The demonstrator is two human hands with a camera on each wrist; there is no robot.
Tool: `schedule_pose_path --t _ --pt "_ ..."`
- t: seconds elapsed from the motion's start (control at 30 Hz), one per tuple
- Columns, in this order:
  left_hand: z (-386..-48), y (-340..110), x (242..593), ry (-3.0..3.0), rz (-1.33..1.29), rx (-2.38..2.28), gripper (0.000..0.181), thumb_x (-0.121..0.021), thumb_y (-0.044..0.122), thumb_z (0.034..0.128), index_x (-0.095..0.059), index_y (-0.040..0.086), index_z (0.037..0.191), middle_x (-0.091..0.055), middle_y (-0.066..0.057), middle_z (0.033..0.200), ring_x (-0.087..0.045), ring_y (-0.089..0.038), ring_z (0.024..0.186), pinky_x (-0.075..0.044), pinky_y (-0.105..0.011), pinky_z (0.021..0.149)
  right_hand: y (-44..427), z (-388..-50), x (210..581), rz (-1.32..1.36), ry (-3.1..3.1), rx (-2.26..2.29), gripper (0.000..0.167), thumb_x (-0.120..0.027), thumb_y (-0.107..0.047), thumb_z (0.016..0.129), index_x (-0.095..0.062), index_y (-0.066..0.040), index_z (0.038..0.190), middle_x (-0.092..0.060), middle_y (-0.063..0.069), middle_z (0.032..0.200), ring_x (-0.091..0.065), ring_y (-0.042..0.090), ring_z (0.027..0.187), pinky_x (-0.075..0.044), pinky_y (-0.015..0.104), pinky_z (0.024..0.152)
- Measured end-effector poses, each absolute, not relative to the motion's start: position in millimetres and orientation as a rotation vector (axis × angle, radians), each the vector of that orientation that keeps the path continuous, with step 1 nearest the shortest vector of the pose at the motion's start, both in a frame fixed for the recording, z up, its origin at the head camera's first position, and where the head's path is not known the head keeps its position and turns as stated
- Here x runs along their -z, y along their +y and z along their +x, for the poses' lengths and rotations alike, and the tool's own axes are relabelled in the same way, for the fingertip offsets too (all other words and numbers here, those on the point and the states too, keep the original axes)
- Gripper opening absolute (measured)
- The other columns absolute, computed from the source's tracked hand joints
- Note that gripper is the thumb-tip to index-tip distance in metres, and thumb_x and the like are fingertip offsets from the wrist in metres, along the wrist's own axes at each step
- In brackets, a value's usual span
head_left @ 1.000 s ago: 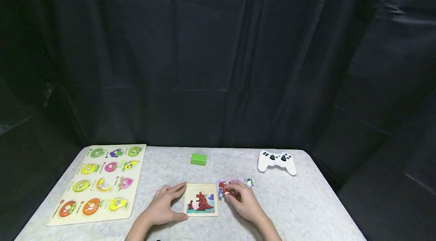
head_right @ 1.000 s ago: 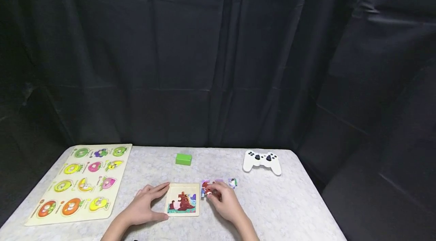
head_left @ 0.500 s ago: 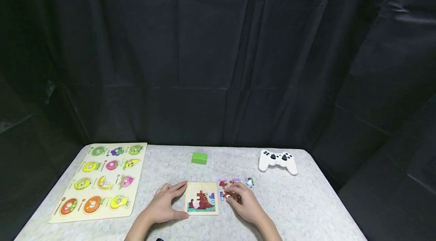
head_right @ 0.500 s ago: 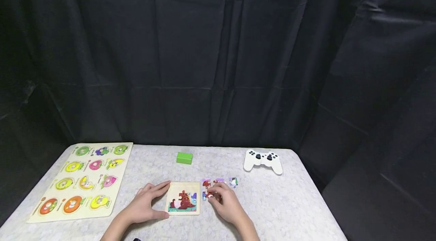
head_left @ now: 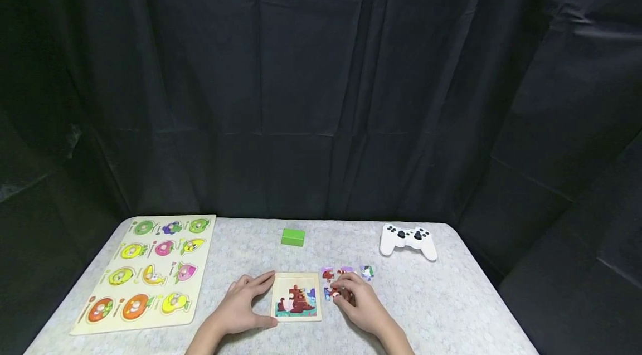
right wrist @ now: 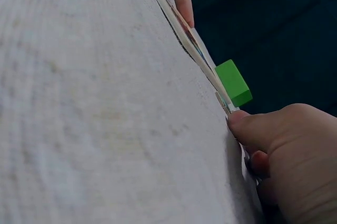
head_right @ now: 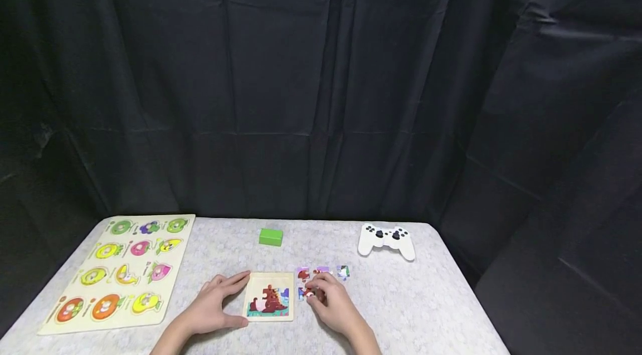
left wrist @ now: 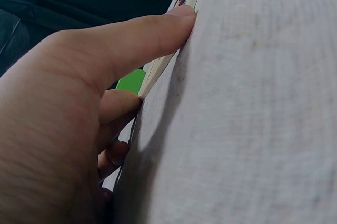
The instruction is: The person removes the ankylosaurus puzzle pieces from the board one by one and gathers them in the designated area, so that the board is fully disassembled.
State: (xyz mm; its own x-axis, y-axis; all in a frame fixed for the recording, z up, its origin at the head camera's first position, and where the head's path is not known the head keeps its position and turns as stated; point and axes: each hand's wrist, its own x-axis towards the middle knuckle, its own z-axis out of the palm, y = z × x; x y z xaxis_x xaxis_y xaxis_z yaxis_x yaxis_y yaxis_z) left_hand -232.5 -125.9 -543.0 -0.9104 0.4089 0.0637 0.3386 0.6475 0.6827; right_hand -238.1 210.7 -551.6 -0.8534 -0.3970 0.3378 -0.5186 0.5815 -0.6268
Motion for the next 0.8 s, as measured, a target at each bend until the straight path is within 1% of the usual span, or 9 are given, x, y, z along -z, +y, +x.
schedule_pose_path --t 0.43,0.57,0.8 --pt "-232.3 -125.3 542.3 2.769 0.623 -1.111 0.101 -0.093 0.053 0.0697 -0.057 0.012 0.154 -0.05 0.004 0.163 -0.042 -0.007 0.101 -0.033 -0.033 0.081 211.2 -239.0 552.1 0.75 -2.637 -1.154 0.022 -0.08 -0.007 0.092 -0.077 -0.005 0.114 -0.068 0.003 0.114 -0.053 0.001 0.079 -0.048 0.022 0.068" --pt "-232.7 -125.3 542.0 2.77 0.616 -1.109 0.101 -0.093 0.054 0.0699 -0.057 0.013 0.155 -0.05 0.004 0.163 -0.042 -0.008 0.1 -0.033 -0.033 0.081 211.8 -239.7 551.7 0.736 -2.621 -1.175 0.025 -0.083 -0.01 0.09 -0.076 -0.006 0.114 -0.068 0.003 0.111 -0.053 0.003 0.077 -0.047 0.022 0.067" --pt "-232.2 -125.6 542.8 2.77 0.623 -1.1 0.101 -0.093 0.053 0.07 -0.057 0.012 0.154 -0.049 0.004 0.164 -0.041 -0.007 0.1 -0.034 -0.033 0.081 211.4 -239.5 552.8 0.704 -2.632 -1.206 0.031 -0.084 -0.015 0.09 -0.075 -0.006 0.118 -0.064 -0.001 0.103 -0.052 0.003 0.074 -0.044 0.021 0.065"
